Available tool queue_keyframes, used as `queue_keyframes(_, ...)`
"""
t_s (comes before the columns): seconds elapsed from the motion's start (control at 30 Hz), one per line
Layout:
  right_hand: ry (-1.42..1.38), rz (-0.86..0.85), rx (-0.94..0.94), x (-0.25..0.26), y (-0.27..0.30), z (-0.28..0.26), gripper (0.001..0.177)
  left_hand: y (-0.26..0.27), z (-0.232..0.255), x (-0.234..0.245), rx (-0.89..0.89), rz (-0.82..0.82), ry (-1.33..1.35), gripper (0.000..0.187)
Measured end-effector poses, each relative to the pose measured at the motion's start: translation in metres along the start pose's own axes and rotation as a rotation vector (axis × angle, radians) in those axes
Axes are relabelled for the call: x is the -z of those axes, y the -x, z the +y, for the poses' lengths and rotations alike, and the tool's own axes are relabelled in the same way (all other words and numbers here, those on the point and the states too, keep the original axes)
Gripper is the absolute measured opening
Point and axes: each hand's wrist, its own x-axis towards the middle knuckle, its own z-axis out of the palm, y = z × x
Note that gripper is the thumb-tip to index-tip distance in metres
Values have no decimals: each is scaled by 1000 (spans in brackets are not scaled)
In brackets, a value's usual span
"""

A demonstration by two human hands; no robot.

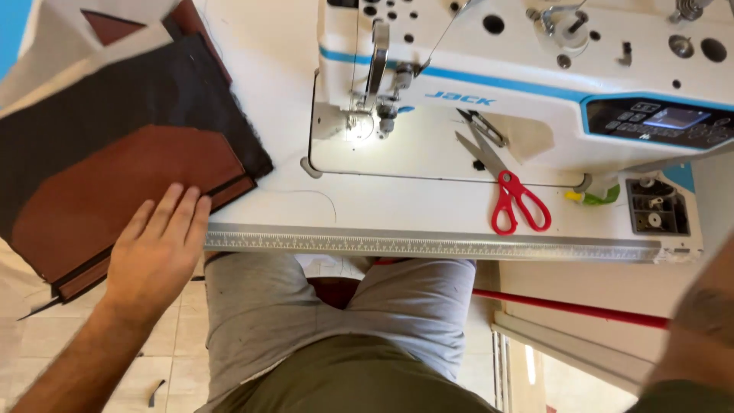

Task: Sewing leather panels, trimming excess material with scissors, and installing a zipper slider to assemble a bag.

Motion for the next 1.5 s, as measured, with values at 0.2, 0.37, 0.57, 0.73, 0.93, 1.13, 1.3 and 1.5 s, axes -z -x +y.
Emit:
queue_keyframes(0.2, 83, -222, 52, -43, 23, -136, 13, -23, 6, -9, 154, 35, 194, 42)
queue_keyframes(0.37, 287, -582, -58, -69, 35, -143, 48, -23, 12, -4, 195, 217, 108, 27)
queue_keyframes(0.57, 467, -1172, -395, -67, -24, -176, 50, -2, 18, -4, 321, 356, 82, 18)
queue_keyframes(0.73, 21, -1065, -814, -51, -18, -189, 62, 38, 60, -18, 496, 533, 490, 13)
queue_keyframes(0.93, -1646, -953, -865, -64, 67, -221, 79, 65, 109, -18, 1584, 206, 1686, 23)
queue_keyframes(1.13, -2011, -1099, -829, -91, 99, -321, 80, 53, 73, -25, 2174, 812, 2019, 41)
queue_keyframes(1.3, -1994, -1179, -921, -95, 112, -349, 83, 49, 52, -21, 2186, 1198, 1912, 20)
queue_keyframes(1.5, -1915, -1236, -909, -100, 118, -352, 73, -2, 61, 5, 2029, 1258, 2357, 50)
